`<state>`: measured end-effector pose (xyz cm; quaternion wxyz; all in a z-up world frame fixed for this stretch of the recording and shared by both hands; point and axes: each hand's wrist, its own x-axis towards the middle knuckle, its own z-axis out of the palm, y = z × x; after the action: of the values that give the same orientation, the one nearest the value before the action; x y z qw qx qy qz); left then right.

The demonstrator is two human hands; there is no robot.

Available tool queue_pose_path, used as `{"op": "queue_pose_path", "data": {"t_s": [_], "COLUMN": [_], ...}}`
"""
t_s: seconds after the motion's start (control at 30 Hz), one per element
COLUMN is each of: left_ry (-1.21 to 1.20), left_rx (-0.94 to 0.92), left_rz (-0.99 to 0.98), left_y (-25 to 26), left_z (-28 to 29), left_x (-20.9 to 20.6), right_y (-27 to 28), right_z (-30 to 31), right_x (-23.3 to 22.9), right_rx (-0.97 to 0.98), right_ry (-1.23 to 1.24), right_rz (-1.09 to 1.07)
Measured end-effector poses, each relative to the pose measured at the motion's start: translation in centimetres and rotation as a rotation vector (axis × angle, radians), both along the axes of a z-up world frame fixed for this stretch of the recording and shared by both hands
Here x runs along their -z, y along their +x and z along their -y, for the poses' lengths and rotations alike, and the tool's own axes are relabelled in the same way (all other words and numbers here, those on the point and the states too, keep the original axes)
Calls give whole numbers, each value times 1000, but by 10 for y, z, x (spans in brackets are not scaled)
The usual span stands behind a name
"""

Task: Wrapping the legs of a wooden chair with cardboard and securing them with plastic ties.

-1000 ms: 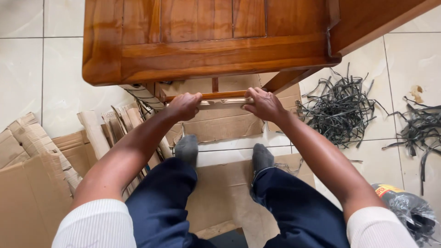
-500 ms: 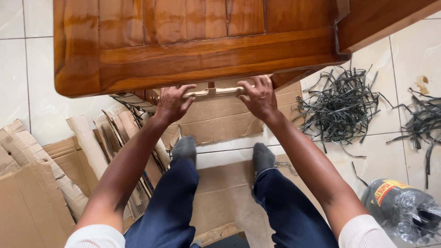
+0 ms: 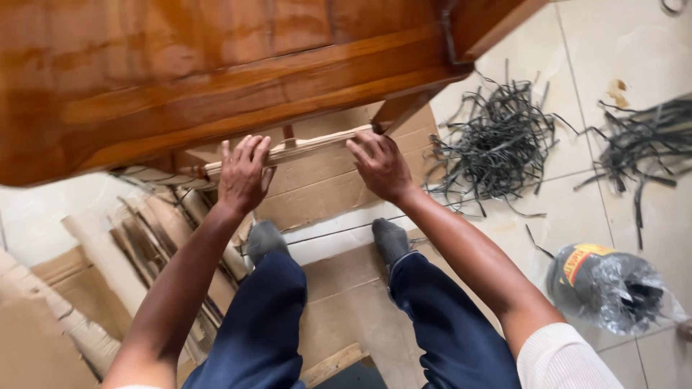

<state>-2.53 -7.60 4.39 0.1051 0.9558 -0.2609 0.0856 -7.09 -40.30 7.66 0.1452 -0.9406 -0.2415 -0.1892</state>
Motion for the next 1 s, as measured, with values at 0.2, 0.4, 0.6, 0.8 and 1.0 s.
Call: {"op": "queue_pose_path", "data": {"t_s": [0.2,0.4,0.6,0.8,1.0], "left_ry": [-220,-187,-153,-219,-579], "left_rx": [286,522,544,508,91], "left_rz": [-1,-196,-326,-396,-782], "left_y": [-9,-21,-16,-13,-11], "left_z": [100,173,200,210,211], "left_x": [9,12,23,28,40], "right_y": [-43,-59,-36,-30,-37], "right_z": [110,200,204,203,105], "right_x": [68,106,121,158,80], "right_rx": [210,566,620,606,318], "right_ry": [4,-20,80,230,395], "right_rz": [-264,-562,-765,-777,-662]}}
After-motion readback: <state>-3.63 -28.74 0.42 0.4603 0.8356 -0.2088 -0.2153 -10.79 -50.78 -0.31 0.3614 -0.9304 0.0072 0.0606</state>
